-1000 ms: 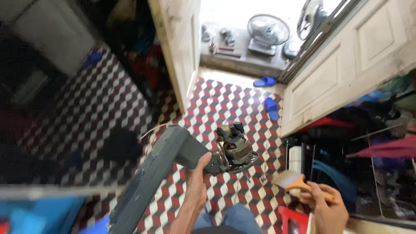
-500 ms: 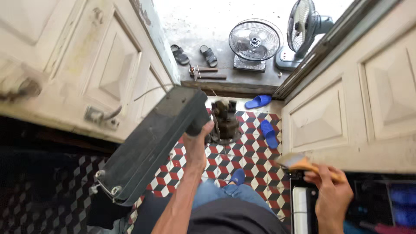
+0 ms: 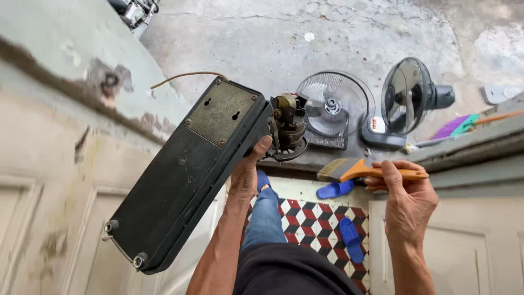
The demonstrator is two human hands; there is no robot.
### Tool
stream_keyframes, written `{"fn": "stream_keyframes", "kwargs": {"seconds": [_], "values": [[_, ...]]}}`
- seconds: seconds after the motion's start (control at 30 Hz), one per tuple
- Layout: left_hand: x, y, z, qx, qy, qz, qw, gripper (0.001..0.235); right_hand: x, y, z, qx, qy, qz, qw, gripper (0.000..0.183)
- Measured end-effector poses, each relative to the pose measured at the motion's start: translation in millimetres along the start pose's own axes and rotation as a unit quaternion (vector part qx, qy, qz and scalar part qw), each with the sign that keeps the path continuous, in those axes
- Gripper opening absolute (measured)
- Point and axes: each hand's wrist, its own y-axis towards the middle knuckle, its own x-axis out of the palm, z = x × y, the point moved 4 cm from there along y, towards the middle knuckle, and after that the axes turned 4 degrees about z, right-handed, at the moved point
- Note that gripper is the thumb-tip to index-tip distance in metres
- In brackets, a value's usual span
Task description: The person disassembles a small electric motor, removes the housing, and brushes dust from the motor casing and internal components. They move between an indoor workbench and an outdoor area to clean the parts, then return indoors to wipe the motor with a cloth.
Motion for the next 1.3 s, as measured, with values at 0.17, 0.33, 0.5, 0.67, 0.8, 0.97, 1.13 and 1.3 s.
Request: {"fn": "stream_keyframes", "kwargs": {"seconds": [0.17,0.33,0.5,0.67,0.8,0.97,1.13,1.3], "values": [[34,144,20,-0.048,0.021,-0.025,0.998,0.043,129,121,-11,-0.034,-0.013,0.003,0.999,0.021],[70,237,47,-0.005,0.011,-0.064,0.998,0.047,251,225,18,-0.054,-0.186,-0.096,0.976,0.025],[94,291,64,0.000,0.042,-0.046,0.998,0.054,270,304,17,-0.184,-0.259,-0.071,0.945,0.021],[108,319,71,0.005,0.125,-0.014,0.992,0.060,288,329,40,-0.074,-0.134,-0.064,0.986,0.026],[130,336,65,-0.025,0.062,-0.022,0.997,0.065,274,361,30,-0.085,-0.212,-0.041,0.973,0.025],[149,344,60,-0.006,0.004,0.047,0.999,0.064,275,356,40,-0.143,-0.165,-0.107,0.970,0.024],[179,338,62,-0.004,0.002,0.002,1.000,0.061,262,380,60,-0.113,-0.191,-0.049,0.974,0.026],[189,345,58,-0.039,-0.037,0.057,0.997,0.062,266,390,72,-0.072,-0.240,-0.140,0.958,0.024]]}}
